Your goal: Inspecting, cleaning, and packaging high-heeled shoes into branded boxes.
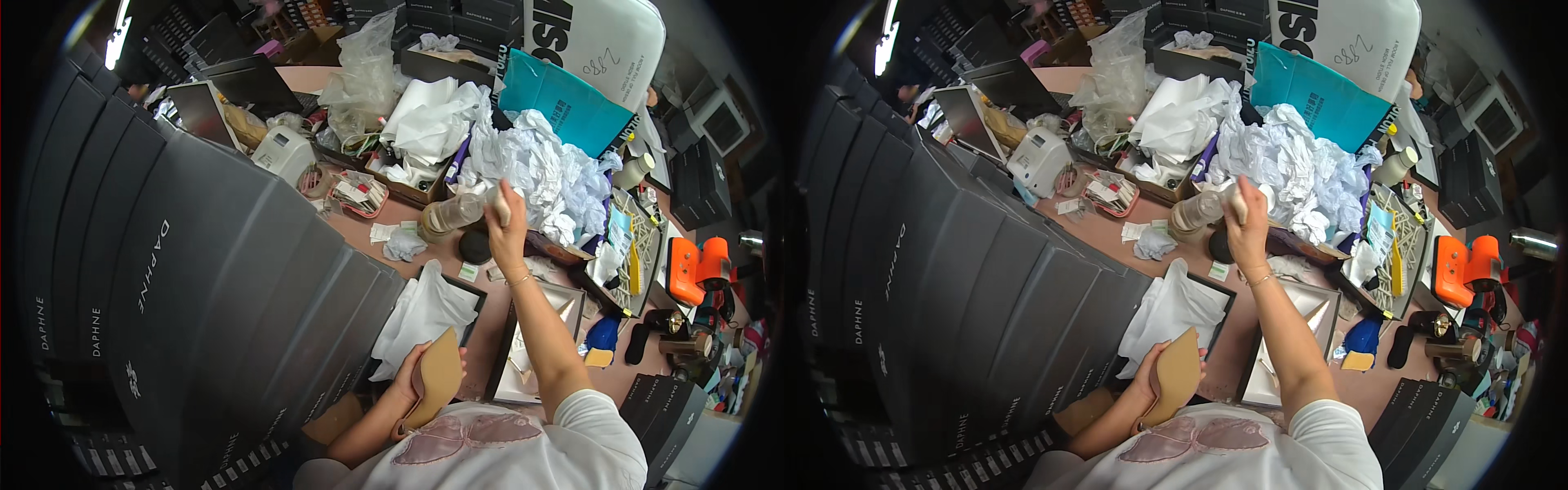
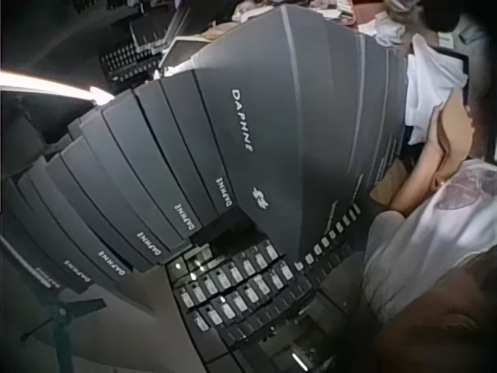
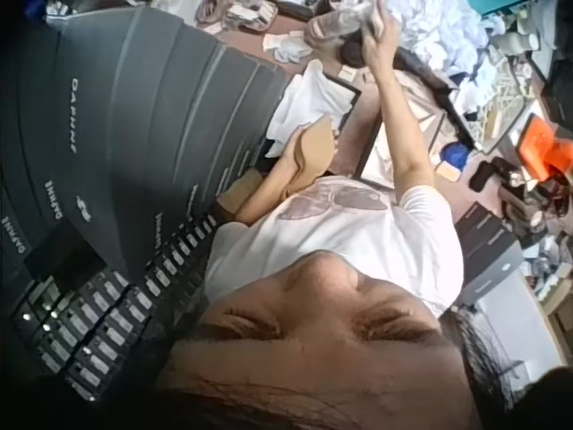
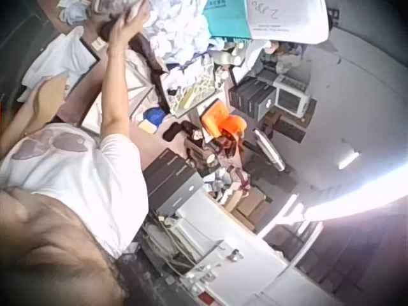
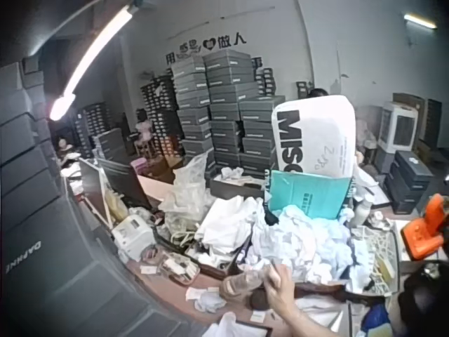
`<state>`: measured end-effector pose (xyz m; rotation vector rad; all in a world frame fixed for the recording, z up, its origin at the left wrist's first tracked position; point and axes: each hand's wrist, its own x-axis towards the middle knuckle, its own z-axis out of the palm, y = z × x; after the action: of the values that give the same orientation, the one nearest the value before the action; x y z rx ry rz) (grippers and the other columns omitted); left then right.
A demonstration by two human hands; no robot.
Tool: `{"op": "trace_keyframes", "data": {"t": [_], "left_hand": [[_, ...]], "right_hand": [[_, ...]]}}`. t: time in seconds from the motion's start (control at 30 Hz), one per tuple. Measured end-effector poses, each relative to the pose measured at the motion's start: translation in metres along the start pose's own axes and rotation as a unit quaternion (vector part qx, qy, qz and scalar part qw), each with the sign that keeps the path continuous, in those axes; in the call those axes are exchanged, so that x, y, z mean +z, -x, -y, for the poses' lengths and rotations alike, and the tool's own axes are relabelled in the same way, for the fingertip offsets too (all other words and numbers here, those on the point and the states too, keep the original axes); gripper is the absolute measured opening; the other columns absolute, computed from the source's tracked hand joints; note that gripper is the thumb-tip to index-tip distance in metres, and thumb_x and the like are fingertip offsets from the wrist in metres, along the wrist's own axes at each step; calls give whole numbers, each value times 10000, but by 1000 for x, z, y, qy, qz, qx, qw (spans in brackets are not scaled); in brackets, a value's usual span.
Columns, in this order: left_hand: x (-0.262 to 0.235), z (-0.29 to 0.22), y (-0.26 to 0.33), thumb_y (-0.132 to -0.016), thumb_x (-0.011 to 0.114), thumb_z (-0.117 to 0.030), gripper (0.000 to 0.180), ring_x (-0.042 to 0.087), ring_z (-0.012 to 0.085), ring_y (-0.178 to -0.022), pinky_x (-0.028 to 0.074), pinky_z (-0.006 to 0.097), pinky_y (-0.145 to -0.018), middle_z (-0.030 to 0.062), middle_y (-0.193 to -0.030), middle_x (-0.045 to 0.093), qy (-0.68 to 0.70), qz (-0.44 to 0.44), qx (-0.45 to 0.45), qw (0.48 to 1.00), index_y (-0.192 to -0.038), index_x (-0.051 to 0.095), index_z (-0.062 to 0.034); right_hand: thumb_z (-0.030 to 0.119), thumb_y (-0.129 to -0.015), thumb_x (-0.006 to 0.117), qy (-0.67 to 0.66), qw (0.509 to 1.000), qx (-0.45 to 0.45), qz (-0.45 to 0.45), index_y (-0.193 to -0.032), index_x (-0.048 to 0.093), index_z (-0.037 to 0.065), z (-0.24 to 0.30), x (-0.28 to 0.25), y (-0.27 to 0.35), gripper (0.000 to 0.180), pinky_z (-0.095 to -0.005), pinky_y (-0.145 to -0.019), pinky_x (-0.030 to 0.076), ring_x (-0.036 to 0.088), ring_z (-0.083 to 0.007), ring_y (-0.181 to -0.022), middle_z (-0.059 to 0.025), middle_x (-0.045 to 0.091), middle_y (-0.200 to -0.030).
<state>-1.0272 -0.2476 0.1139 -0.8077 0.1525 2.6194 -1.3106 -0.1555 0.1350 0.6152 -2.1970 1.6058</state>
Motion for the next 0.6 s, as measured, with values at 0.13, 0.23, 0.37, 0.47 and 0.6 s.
{"op": "trace_keyframes", "data": {"t": [0.13, 0.23, 0.37, 0.47, 0.6], "left_hand": [[2, 13, 2, -920, 338, -560, 687, 556, 305, -1080, 383, 520, -1006, 190, -1267, 506, 63, 43, 7, 997, -1405, 357, -74], [14, 13, 6, -918, 351, -568, 707, 546, 317, -1104, 395, 533, -989, 200, -1293, 493, 20, 50, 3, 999, -1396, 357, -47], [15, 8, 9, -927, 379, -536, 694, 527, 331, -1143, 396, 553, -983, 211, -1319, 476, -97, 12, 19, 995, -1390, 352, -19], [10, 7, 12, -936, 390, -516, 674, 506, 336, -1180, 391, 551, -995, 217, -1342, 457, -90, 13, 16, 996, -1390, 350, -18], [11, 6, 13, -946, 361, -531, 674, 495, 342, -1197, 402, 535, -996, 207, -1349, 456, -15, 30, 22, 999, -1384, 358, -18]], "right_hand": [[106, -919, 582, -413, 829, 338, -166, -1371, 397, 106, -6, -14, 40, 488, -320, -767, 548, 565, -147, -917, -41, 544, -1087], [97, -925, 564, -524, 690, 455, -208, -1229, 466, 76, -18, -1, 75, 321, -427, -821, 552, 576, -191, -970, -58, 548, -1100], [93, -923, 568, -571, 618, 494, -220, -1133, 483, 54, -18, 13, 95, 229, -471, -864, 535, 565, -209, -1004, -68, 550, -1082], [100, -923, 574, -539, 645, 499, -209, -1147, 495, 36, -21, 12, 85, 247, -430, -819, 563, 584, -181, -916, -62, 561, -1041], [89, -934, 551, -367, 876, 290, -117, -1363, 411, 64, -5, 5, 38, 452, -299, -773, 540, 585, -139, -923, -47, 582, -1042]]}}
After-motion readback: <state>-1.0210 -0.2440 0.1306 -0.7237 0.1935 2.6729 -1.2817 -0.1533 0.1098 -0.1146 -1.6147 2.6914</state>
